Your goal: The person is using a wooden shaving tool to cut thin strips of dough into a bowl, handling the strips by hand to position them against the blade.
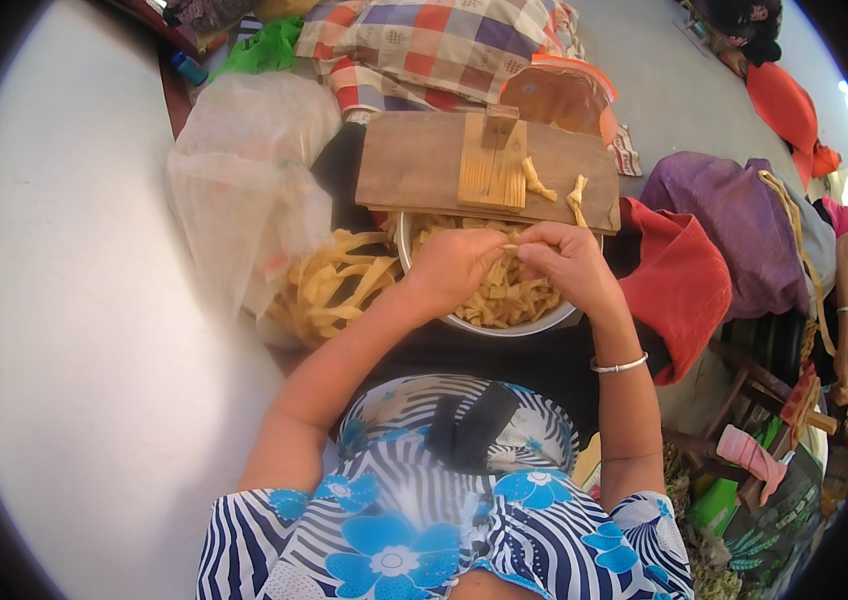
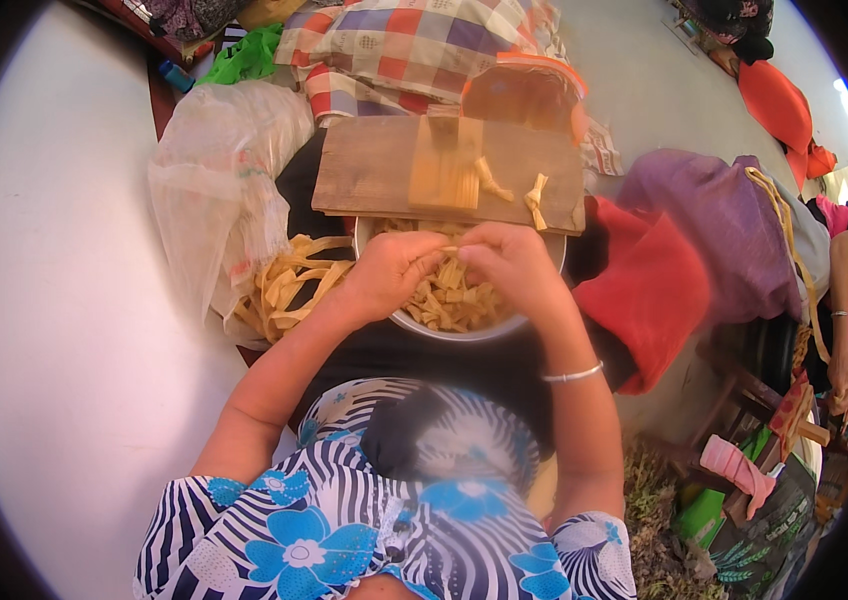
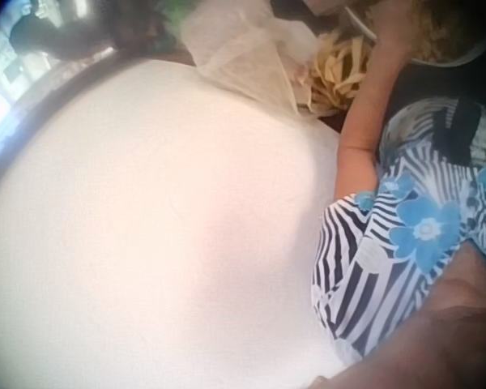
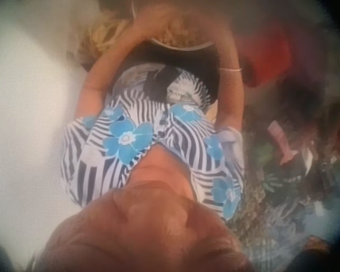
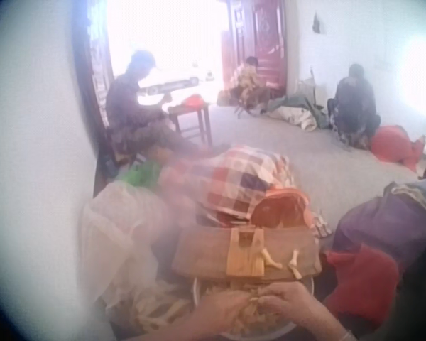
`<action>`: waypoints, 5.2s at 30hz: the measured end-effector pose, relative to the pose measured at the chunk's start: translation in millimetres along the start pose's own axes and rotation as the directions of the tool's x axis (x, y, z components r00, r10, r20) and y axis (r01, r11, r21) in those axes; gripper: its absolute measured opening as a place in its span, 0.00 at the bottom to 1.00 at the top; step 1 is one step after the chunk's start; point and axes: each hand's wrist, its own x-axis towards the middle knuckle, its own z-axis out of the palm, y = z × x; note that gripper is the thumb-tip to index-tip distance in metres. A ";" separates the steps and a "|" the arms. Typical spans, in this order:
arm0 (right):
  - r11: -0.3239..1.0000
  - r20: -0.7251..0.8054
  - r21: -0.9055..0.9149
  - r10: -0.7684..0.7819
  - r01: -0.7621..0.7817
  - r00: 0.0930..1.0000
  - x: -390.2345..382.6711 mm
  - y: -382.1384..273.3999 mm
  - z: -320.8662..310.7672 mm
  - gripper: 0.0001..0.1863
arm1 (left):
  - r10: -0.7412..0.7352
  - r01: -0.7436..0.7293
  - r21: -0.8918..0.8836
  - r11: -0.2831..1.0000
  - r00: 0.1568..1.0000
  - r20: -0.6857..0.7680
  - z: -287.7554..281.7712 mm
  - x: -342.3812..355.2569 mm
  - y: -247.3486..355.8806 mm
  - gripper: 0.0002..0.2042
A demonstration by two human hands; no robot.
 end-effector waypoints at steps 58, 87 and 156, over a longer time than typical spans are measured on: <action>0.837 -0.014 -0.375 -0.436 0.399 0.900 -34.5 -6.9 72.6 0.15 | -0.376 0.232 0.458 0.858 0.892 0.253 -76.2 -38.5 5.3 0.07; 0.897 -0.535 -0.420 -0.124 -0.136 0.835 -163.6 -15.0 -166.0 0.05 | -0.429 -0.076 -0.533 0.843 0.503 -0.750 -207.1 -72.0 8.2 0.08; 0.754 -0.097 -0.657 -0.122 0.029 0.988 -92.7 -55.6 -19.1 0.07 | 0.054 0.003 0.366 0.931 0.988 -0.145 -11.4 -28.6 35.5 0.08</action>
